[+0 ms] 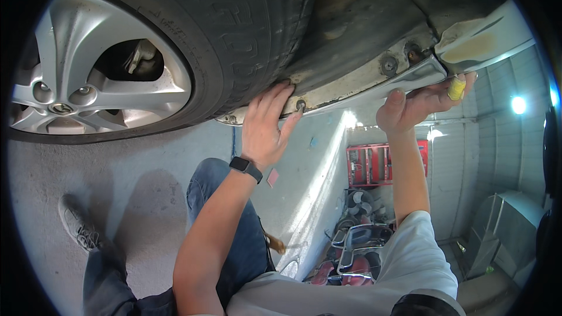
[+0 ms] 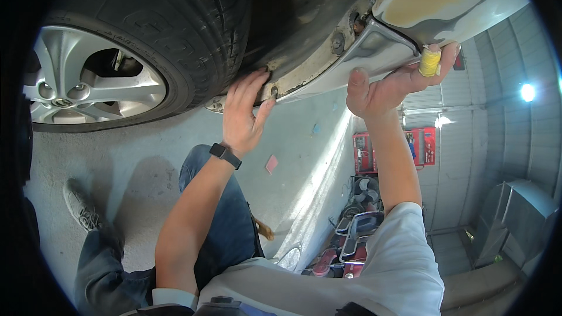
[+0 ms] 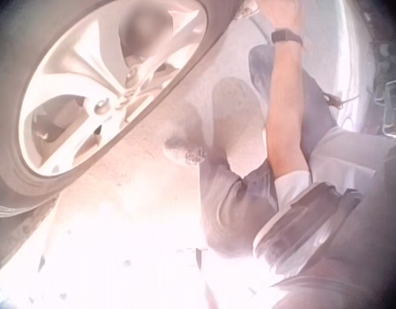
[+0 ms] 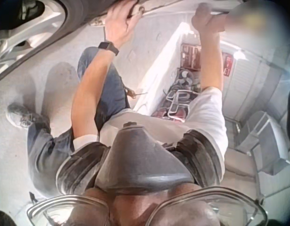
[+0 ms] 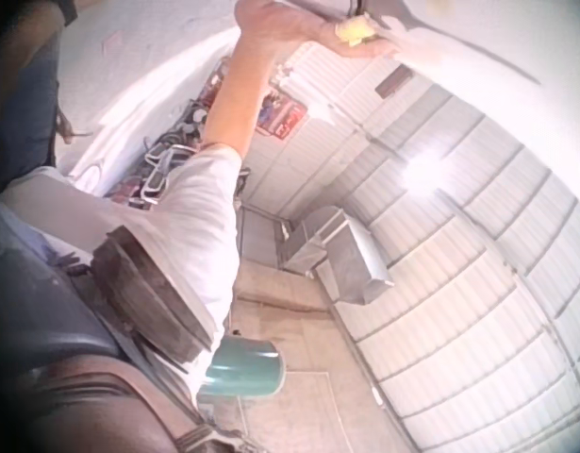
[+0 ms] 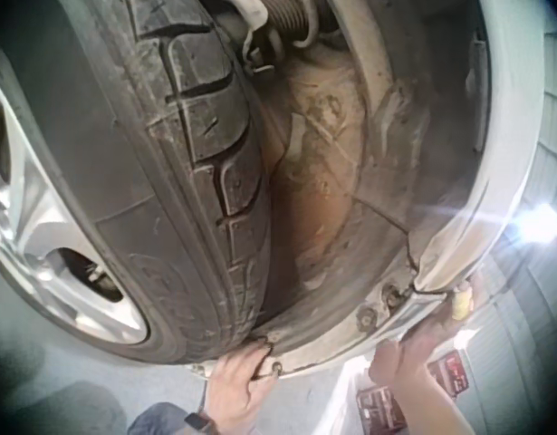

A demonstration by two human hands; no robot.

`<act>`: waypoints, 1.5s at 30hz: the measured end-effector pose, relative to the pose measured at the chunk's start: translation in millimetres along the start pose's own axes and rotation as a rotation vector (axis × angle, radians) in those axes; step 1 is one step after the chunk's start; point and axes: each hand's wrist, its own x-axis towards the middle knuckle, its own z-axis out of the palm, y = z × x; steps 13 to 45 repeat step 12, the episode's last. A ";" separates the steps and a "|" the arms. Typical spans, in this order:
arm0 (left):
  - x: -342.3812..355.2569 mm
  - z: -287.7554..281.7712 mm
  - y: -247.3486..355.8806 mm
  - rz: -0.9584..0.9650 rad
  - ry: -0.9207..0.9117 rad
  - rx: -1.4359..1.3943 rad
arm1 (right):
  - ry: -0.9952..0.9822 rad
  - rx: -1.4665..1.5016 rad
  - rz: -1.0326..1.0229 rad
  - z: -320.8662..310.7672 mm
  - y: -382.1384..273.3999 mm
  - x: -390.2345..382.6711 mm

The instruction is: The person uses a yellow pry tool to push out a dent on the front bumper of a white car. They then walk to a tool rack, select a socket wrench, and use it to tighten a bolt on the bumper. Finally, they return to the pry tool and continue working on the dent.

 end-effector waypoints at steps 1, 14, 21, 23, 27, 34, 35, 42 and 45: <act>0.9 -1.2 -1.7 0.014 -0.020 0.012 | 0.010 0.036 0.009 2.2 -0.4 -0.9; -12.6 -4.3 -22.6 -0.017 -0.039 0.019 | 0.113 0.054 -0.013 13.1 0.7 -8.1; -12.6 -4.3 -22.6 -0.017 -0.039 0.019 | 0.113 0.054 -0.013 13.1 0.7 -8.1; -12.6 -4.3 -22.6 -0.017 -0.039 0.019 | 0.113 0.054 -0.013 13.1 0.7 -8.1; -12.6 -4.3 -22.6 -0.017 -0.039 0.019 | 0.113 0.054 -0.013 13.1 0.7 -8.1; -12.6 -4.3 -22.6 -0.017 -0.039 0.019 | 0.113 0.054 -0.013 13.1 0.7 -8.1; -12.6 -4.3 -22.6 -0.017 -0.039 0.019 | 0.113 0.054 -0.013 13.1 0.7 -8.1; -12.6 -4.3 -22.6 -0.017 -0.039 0.019 | 0.113 0.054 -0.013 13.1 0.7 -8.1; -12.6 -4.3 -22.6 -0.017 -0.039 0.019 | 0.113 0.054 -0.013 13.1 0.7 -8.1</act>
